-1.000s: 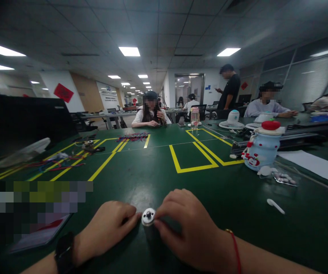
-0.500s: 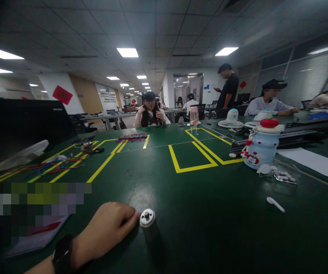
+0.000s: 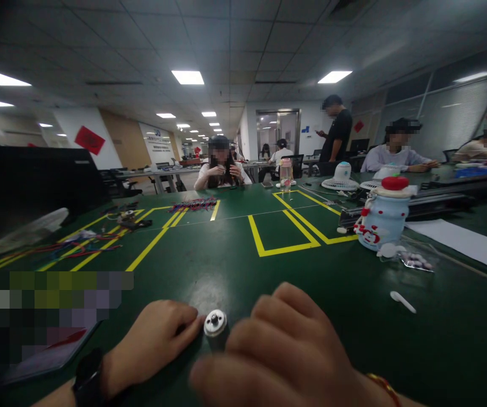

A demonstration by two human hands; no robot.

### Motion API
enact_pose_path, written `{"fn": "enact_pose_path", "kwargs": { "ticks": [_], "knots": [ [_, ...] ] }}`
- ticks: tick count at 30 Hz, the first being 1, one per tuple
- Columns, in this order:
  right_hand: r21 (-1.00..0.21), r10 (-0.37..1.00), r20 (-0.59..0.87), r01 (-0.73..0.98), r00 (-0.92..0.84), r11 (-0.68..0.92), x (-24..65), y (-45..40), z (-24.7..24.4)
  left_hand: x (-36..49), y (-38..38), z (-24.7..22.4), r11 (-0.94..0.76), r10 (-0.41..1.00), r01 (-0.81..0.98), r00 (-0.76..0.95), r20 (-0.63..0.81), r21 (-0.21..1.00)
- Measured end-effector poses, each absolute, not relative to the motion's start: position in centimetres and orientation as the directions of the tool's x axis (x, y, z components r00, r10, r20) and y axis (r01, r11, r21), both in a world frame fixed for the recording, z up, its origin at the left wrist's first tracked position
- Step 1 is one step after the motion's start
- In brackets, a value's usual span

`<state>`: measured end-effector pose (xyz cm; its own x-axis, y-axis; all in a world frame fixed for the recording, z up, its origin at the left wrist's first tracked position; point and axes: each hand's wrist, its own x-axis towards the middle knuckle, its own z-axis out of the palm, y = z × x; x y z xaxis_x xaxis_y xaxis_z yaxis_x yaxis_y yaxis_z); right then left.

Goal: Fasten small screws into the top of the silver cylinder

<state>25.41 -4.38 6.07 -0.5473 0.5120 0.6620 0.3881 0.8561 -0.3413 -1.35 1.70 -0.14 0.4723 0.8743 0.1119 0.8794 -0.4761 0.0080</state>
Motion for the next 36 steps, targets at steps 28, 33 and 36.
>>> {"fn": "enact_pose_path", "kwargs": {
  "ticks": [28,33,36],
  "knots": [
    [-0.720,0.821,0.159,0.504,-0.548,0.476,24.1,2.0,2.6,-1.5,1.7,-0.2,-0.484,0.870,0.875,0.480,0.109,0.017],
    [-0.659,0.800,0.136,0.549,-0.584,0.514,24.4,2.1,2.0,-1.6,1.7,-0.3,-0.488,0.869,0.873,0.484,0.100,0.016],
    [-0.663,0.795,0.144,0.539,-0.590,0.520,24.4,2.0,2.2,-1.6,1.7,-0.3,-0.492,0.867,0.870,0.488,0.104,0.021]
  ]
}}
